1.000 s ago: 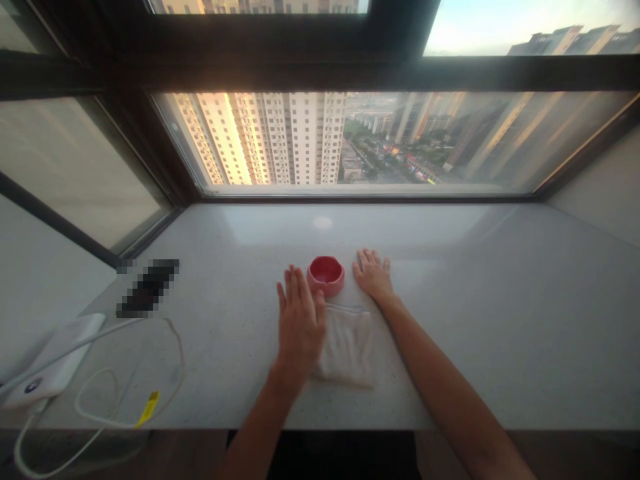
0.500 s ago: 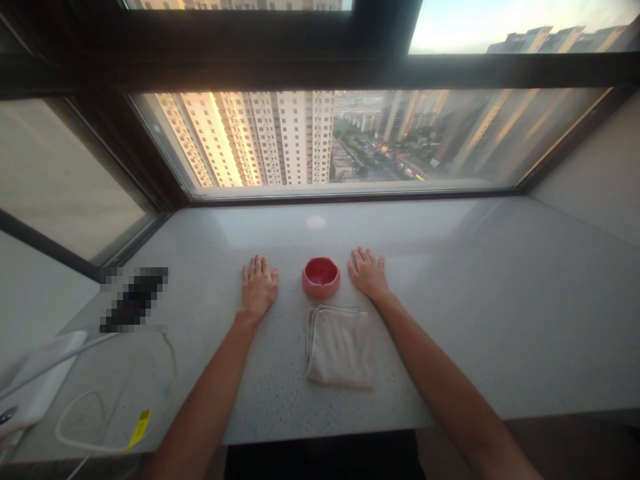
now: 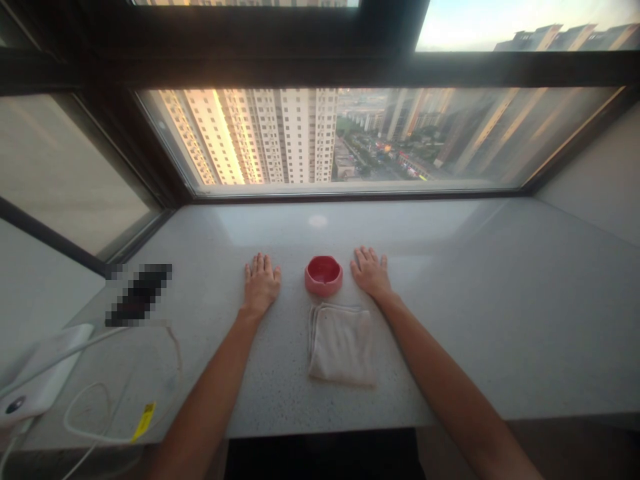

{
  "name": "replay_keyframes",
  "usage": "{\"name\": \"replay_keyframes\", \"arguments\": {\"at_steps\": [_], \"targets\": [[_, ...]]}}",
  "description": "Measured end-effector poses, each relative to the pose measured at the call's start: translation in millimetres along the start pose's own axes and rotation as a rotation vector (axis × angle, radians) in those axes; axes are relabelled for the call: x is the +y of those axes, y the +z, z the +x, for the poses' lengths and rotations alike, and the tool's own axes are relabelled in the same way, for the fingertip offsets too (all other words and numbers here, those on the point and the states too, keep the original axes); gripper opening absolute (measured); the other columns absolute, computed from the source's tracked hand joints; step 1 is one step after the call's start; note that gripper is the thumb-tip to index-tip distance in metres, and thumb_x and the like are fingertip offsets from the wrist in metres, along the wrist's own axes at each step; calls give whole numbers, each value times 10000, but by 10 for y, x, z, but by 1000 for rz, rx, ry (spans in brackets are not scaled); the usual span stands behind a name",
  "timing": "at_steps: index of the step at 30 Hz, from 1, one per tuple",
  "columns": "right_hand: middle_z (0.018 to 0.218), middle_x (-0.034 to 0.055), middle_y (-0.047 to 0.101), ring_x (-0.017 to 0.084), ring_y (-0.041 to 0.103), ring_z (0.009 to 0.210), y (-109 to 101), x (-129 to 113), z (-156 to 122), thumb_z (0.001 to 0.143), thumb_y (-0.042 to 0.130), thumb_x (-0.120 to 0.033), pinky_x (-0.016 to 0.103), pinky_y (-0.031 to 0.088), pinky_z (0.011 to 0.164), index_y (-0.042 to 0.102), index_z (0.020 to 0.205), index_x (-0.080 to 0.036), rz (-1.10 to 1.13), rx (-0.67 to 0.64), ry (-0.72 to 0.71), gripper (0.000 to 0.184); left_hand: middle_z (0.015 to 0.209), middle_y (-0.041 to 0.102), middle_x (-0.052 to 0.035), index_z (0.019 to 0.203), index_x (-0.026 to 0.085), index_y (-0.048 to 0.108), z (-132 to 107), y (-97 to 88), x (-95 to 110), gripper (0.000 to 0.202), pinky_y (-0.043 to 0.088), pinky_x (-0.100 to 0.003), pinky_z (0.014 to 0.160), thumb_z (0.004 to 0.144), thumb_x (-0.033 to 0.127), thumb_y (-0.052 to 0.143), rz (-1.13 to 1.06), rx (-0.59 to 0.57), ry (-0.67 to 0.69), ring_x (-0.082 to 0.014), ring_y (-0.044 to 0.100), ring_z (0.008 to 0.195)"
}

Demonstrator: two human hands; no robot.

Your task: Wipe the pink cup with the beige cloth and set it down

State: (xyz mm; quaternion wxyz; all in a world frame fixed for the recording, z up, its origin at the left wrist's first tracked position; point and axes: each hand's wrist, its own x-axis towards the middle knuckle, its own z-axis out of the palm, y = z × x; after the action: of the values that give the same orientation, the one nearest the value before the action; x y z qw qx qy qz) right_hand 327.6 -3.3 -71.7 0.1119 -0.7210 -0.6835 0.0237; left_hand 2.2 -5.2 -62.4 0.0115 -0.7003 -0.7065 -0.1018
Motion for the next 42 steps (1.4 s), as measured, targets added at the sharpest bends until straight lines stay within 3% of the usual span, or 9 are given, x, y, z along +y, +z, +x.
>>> {"name": "replay_keyframes", "arguments": {"at_steps": [42], "targets": [[1783,155,345,341,258,1662,-2,4,-1,1110,306,-398,676,135,1322,420,1666,-144,25,9,-2,622,1769,309,-233,1659,-11,379,1,-15,7,695,193,-555,1378,1111,398,257,-21,-10,-9,-346,290,1671]]}}
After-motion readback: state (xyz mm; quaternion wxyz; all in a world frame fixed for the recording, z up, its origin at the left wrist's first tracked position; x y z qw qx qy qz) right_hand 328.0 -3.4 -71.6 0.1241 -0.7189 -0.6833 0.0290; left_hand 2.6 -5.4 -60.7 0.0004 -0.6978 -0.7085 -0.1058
